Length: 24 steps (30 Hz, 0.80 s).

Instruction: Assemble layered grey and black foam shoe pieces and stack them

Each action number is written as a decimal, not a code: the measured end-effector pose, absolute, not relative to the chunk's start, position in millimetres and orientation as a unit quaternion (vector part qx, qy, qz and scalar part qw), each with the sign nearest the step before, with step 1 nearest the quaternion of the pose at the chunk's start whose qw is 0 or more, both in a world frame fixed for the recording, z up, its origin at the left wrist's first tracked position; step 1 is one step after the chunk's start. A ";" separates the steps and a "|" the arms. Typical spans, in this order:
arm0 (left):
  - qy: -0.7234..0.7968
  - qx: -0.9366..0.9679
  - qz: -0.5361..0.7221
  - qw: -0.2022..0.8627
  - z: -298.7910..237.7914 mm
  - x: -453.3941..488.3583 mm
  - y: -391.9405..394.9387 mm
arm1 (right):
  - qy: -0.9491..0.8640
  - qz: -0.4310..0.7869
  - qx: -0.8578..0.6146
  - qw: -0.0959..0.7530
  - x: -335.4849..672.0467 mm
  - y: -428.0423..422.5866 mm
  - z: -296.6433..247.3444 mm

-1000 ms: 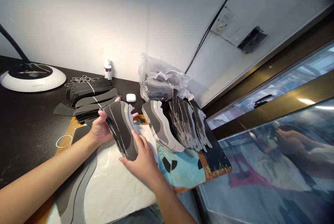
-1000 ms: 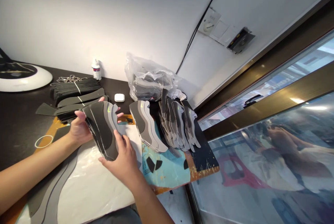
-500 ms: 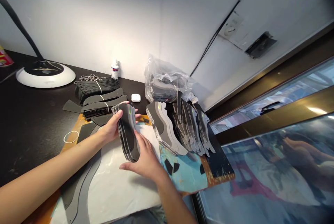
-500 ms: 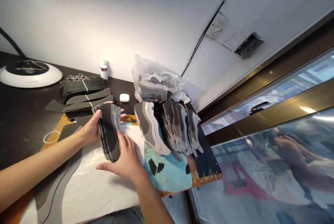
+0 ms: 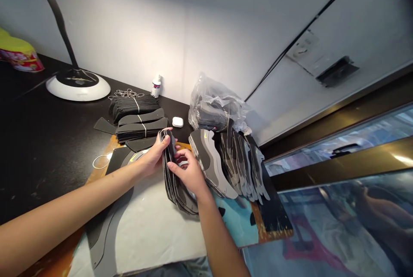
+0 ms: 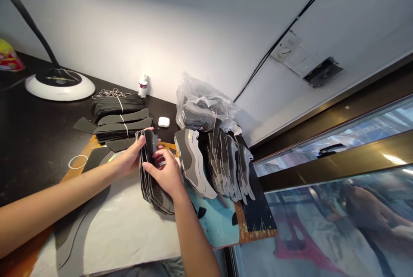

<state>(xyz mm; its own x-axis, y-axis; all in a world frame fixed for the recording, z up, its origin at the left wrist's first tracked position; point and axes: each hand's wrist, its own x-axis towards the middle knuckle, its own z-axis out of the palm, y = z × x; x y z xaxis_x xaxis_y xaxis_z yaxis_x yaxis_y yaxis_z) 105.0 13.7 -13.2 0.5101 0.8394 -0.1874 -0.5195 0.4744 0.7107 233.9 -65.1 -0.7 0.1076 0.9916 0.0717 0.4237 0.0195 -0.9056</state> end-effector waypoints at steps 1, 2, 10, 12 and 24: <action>0.264 0.296 0.414 0.819 -15.5 104.2 14.7 | -0.568 0.350 -0.608 0.430 235.6 -65.0 -1.8; 0.263 0.295 0.412 0.821 -17.6 103.6 15.5 | -0.560 0.362 -0.603 0.437 236.9 -65.0 -2.6; 0.255 0.272 0.402 0.836 -19.5 102.7 18.2 | -0.550 0.389 -0.575 0.465 240.8 -63.3 -12.9; 0.253 0.274 0.404 0.835 -17.6 103.2 18.0 | -0.560 0.368 -0.586 0.456 239.9 -63.8 -15.3; 0.280 0.276 0.398 0.829 -14.6 104.9 18.4 | -0.591 0.305 -0.595 0.451 241.8 -68.2 -11.7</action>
<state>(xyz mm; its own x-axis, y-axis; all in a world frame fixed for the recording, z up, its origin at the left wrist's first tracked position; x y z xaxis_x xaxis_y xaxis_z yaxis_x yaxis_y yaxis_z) 104.9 18.4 -14.6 0.5263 0.8144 -0.2446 -0.5059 0.5311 0.6797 241.8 -68.2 -11.7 0.1158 0.9786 0.1701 0.4281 0.1053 -0.8976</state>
